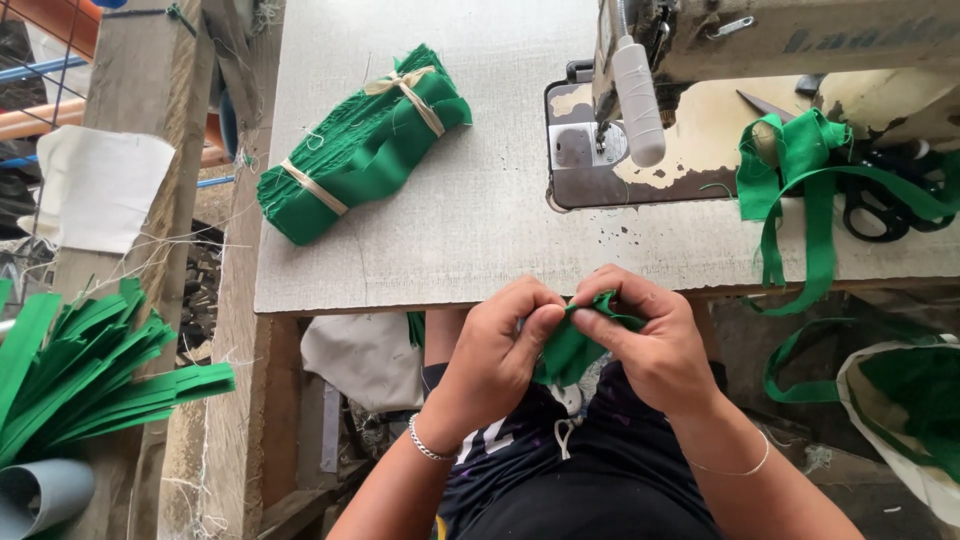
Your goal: Folding and tying green fabric strips into small knots at a sewing workstation.
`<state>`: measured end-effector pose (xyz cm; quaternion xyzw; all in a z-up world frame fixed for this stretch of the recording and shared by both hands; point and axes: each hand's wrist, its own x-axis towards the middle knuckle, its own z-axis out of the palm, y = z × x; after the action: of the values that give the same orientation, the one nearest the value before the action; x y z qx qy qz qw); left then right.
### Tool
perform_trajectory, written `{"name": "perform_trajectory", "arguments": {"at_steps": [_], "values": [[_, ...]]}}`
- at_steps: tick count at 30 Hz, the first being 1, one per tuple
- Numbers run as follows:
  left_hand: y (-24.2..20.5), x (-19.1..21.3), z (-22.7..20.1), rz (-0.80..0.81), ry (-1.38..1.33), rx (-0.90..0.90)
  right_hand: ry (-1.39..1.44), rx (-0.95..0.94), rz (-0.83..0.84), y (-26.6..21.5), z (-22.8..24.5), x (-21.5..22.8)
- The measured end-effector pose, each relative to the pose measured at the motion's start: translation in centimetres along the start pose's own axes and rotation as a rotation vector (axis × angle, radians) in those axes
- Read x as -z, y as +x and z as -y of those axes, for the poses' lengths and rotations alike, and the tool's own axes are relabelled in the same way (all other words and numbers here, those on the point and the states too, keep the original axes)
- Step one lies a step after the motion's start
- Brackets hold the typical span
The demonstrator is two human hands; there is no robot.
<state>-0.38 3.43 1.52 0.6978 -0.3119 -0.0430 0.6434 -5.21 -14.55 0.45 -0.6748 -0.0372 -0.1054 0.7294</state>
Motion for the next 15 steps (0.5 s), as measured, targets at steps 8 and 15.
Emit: {"name": "perform_trajectory", "arguments": {"at_steps": [8, 15], "values": [[-0.4, -2.2, 0.3, -0.230, -0.146, -0.034, 0.010, -0.021, -0.038, 0.1, 0.0, -0.1], [-0.6, -2.0, 0.9, -0.313, -0.344, 0.064, -0.031, -0.049, -0.089, -0.2, 0.1, 0.4]]}}
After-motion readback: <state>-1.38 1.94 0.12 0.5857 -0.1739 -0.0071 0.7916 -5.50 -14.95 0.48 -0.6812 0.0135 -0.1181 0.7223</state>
